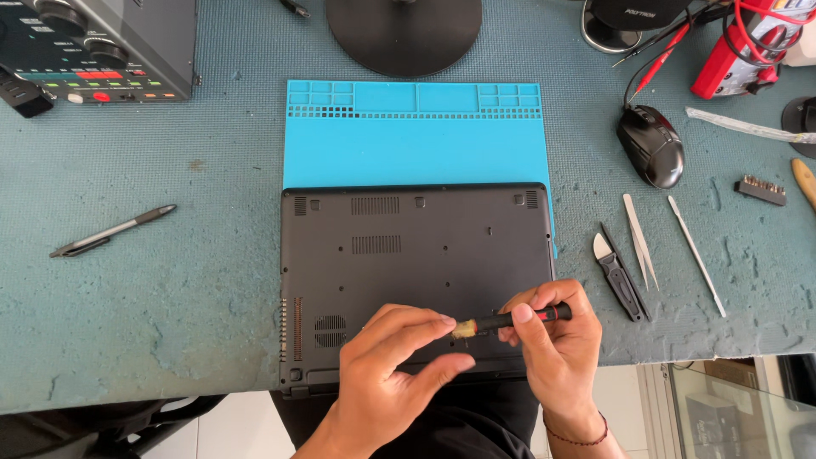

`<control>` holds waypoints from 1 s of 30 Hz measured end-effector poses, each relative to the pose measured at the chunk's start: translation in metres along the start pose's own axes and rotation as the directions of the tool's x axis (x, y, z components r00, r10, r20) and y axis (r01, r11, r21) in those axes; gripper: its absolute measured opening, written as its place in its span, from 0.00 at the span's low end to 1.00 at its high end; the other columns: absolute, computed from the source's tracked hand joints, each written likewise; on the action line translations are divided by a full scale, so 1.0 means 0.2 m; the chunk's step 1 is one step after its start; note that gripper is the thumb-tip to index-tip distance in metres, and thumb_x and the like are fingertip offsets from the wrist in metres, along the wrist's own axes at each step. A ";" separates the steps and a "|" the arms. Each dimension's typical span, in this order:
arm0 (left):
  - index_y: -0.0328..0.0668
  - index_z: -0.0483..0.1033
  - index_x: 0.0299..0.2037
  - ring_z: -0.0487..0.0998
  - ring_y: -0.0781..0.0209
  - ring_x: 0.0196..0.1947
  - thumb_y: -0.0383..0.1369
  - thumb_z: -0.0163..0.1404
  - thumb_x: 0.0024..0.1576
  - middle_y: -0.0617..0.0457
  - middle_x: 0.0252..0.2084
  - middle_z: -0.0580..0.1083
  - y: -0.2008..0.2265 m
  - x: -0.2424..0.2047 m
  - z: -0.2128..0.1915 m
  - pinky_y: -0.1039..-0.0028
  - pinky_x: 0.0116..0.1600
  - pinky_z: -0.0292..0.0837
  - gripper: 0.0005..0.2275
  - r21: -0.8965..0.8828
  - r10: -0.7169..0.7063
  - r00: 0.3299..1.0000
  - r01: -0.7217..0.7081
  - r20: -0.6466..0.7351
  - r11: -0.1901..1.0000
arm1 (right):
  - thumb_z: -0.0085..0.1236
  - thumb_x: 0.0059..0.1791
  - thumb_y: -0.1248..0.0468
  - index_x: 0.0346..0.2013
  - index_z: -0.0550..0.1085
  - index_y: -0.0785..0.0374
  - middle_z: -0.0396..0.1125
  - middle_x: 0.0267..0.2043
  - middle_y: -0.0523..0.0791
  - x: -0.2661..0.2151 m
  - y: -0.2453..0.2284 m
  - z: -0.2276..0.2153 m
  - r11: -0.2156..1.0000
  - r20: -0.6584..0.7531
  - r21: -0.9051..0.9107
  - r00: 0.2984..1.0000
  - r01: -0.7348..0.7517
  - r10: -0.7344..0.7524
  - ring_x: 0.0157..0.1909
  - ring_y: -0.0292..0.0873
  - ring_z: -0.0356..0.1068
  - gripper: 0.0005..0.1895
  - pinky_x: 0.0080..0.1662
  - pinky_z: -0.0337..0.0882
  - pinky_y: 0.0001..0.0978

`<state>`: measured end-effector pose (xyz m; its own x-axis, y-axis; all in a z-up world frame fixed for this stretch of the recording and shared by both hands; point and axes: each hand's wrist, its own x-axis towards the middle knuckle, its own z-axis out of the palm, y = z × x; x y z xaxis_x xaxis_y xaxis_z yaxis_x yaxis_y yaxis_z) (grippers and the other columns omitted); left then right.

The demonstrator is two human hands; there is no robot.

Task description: The person uses a screwdriver to remove multiple screws from the bottom cover of a laptop. They systematically unscrew each fastener and place the screws on the workbench while keeping the laptop steady.

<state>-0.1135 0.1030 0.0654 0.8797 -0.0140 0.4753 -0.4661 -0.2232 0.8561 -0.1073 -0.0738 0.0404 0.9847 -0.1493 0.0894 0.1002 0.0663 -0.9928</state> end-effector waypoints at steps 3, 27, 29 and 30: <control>0.36 0.74 0.35 0.77 0.57 0.30 0.35 0.62 0.45 0.49 0.33 0.76 0.01 0.01 0.01 0.75 0.37 0.77 0.14 0.058 0.109 0.993 -0.106 -0.047 0.993 | 0.49 0.48 0.66 0.32 0.58 0.60 0.60 0.19 0.48 0.00 0.00 0.01 0.990 0.055 0.099 0.993 0.099 -0.104 0.19 0.43 0.62 0.08 0.33 0.69 0.34; 0.36 0.76 0.32 0.75 0.61 0.30 0.24 0.51 0.53 0.52 0.35 0.75 -0.04 0.03 -0.03 0.79 0.38 0.74 0.01 0.042 -0.007 0.988 0.000 0.154 0.999 | 0.53 0.46 0.66 0.29 0.61 0.62 0.68 0.23 0.51 0.02 0.05 -0.04 0.985 -0.005 -0.151 0.996 -0.084 0.084 0.16 0.41 0.65 0.09 0.24 0.73 0.25; 0.34 0.74 0.35 0.75 0.57 0.32 0.24 0.50 0.55 0.50 0.37 0.74 -0.06 0.03 -0.03 0.75 0.38 0.74 0.02 0.120 0.060 0.982 -0.083 0.182 0.989 | 0.53 0.46 0.67 0.29 0.61 0.62 0.68 0.22 0.49 0.04 0.04 -0.02 0.983 -0.011 -0.167 0.997 -0.077 0.076 0.16 0.40 0.66 0.09 0.24 0.71 0.24; 0.33 0.73 0.38 0.75 0.54 0.35 0.23 0.48 0.56 0.48 0.39 0.73 -0.07 0.03 -0.03 0.71 0.39 0.75 0.03 0.196 0.119 0.969 -0.162 0.215 0.967 | 0.53 0.46 0.67 0.29 0.60 0.61 0.68 0.22 0.47 0.04 0.03 -0.01 0.980 -0.015 -0.184 0.997 -0.075 0.073 0.17 0.38 0.67 0.09 0.24 0.69 0.23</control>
<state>-0.1032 0.1114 0.0574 0.8175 -0.2493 0.5191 -0.5750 -0.4044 0.7113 -0.0988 -0.0775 0.0343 0.9872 -0.1590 0.0154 -0.0014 -0.1050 -0.9945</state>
